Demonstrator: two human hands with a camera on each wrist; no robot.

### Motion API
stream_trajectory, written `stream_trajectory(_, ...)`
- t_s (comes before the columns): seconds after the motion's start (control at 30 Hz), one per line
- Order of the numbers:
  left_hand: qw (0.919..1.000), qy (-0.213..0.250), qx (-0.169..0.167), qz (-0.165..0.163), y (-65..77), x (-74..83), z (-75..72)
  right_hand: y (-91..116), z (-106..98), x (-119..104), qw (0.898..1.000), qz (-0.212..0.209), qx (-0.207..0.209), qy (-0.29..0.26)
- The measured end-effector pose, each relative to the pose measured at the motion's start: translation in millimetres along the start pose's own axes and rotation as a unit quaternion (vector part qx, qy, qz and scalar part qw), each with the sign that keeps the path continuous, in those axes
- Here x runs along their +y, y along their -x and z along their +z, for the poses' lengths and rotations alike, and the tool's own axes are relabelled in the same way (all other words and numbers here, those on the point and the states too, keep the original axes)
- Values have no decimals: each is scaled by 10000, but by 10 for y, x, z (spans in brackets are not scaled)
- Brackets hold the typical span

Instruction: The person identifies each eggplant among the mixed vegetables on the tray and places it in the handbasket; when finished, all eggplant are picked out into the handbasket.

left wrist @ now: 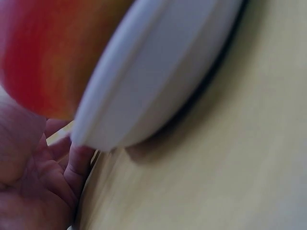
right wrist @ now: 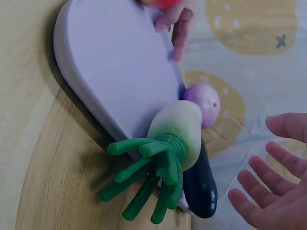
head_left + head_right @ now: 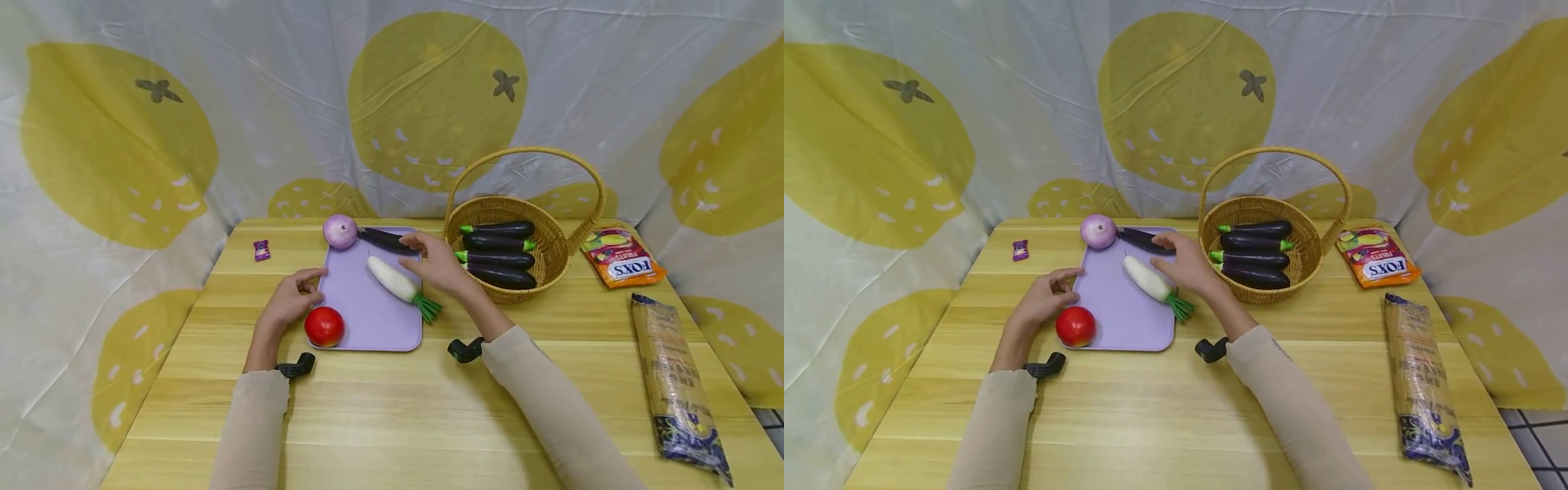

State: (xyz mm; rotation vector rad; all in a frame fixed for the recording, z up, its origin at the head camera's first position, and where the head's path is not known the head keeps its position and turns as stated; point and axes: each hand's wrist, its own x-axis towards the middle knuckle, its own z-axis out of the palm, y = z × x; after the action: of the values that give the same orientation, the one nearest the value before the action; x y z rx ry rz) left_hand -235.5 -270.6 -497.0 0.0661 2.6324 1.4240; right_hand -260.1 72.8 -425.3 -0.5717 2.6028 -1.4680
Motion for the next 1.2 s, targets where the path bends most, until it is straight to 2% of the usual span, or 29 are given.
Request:
stream_trajectory(0.23,10000,-19,-27,-18,13,26,-3,-106,9,69,10000,65,27,68)
stream_trajectory(0.73,10000,-67,-13,9,-5,-6,-10,-303,55,208,9981,541,-5,284)
stream_trajectory(1.0,10000,11,90,20,-11,20,-9,-397,102,294,9976,426,82,536)
stream_trajectory(1.2,10000,-2,41,8,-2,23,2,-433,135,343,9961,638,20,610)
